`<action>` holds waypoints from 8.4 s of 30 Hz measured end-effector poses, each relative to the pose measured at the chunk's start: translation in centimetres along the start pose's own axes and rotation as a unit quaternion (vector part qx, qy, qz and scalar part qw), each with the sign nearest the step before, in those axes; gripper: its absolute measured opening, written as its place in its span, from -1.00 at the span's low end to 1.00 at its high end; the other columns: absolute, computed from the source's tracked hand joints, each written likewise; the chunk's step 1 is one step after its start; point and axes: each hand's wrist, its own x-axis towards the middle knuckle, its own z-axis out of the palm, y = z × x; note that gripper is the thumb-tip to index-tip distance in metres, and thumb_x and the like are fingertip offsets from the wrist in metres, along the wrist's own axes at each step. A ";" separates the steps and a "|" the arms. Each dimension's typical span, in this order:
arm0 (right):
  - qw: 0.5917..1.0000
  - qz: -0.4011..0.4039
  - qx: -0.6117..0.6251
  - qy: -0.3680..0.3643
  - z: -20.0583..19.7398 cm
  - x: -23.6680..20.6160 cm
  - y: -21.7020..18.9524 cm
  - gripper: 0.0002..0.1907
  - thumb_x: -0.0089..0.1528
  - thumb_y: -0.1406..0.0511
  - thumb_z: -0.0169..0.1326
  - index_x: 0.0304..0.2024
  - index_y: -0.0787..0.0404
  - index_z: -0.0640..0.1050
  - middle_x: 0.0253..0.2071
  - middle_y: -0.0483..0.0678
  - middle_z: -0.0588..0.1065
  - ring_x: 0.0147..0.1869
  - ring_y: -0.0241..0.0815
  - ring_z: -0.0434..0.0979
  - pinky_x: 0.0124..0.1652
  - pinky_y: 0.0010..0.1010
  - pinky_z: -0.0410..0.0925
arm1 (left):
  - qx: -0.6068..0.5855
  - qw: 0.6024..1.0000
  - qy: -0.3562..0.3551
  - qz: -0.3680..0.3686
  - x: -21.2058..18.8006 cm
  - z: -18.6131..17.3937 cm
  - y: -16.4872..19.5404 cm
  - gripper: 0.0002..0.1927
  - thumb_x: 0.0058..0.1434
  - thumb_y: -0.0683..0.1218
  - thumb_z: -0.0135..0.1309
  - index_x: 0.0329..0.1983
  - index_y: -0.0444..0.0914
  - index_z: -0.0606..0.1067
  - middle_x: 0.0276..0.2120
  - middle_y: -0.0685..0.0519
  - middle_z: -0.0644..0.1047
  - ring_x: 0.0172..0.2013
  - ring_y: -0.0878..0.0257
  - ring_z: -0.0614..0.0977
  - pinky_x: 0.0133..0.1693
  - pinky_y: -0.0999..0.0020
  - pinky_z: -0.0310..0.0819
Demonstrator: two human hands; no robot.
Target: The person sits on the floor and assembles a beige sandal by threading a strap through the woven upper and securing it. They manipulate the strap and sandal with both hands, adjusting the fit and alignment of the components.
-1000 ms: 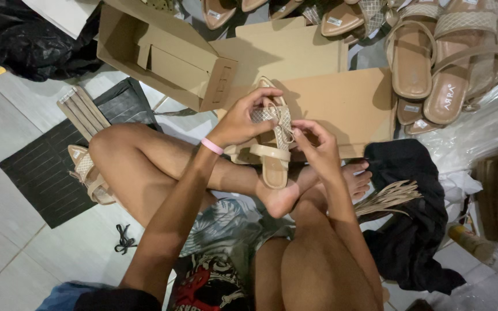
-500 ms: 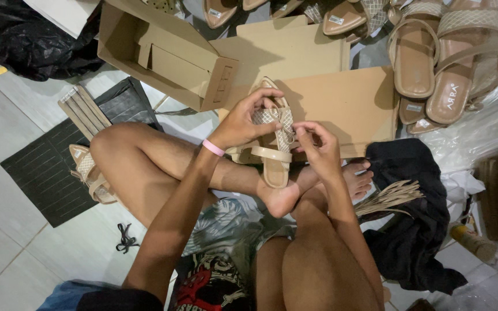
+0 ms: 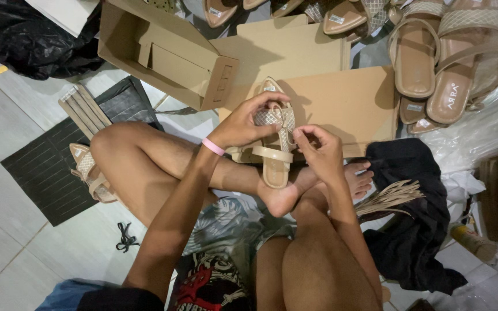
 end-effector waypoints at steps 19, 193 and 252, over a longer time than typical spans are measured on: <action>0.999 -0.031 0.007 -0.026 0.0 -0.4 -0.3 -0.83 0.37 0.32 0.13 -0.11 0.34 0.60 -0.31 -0.11 0.62 -0.26 -0.44 0.56 -0.29 -0.58 0.45 | 0.138 0.984 0.082 -0.080 1.6 1.6 0.8 -0.76 0.27 0.02 0.19 -0.24 -0.26 0.61 -0.34 0.05 0.65 -0.30 0.28 0.68 -0.24 0.37 0.56; 0.940 -0.267 -0.185 0.101 1.9 -0.5 -2.3 -0.82 0.23 0.36 0.32 -0.12 0.29 0.69 0.08 0.06 0.49 0.07 -0.08 0.62 0.06 -0.32 0.48 | 0.106 0.993 0.047 -0.021 -0.5 -1.2 0.1 -0.60 0.25 -0.34 0.16 0.15 -0.32 0.42 0.04 -0.01 0.55 0.07 0.21 0.57 0.13 0.32 0.48; 0.974 0.076 0.214 -0.002 0.3 -0.1 1.8 -0.73 0.37 0.27 0.07 0.06 0.29 0.56 -0.14 -0.10 0.57 -0.19 -0.35 0.59 -0.35 -0.57 0.42 | -0.055 0.998 0.009 -0.018 0.6 -1.3 0.0 -0.63 0.31 -0.36 0.12 0.15 -0.31 0.36 -0.07 0.10 0.45 0.04 0.35 0.50 0.20 0.40 0.39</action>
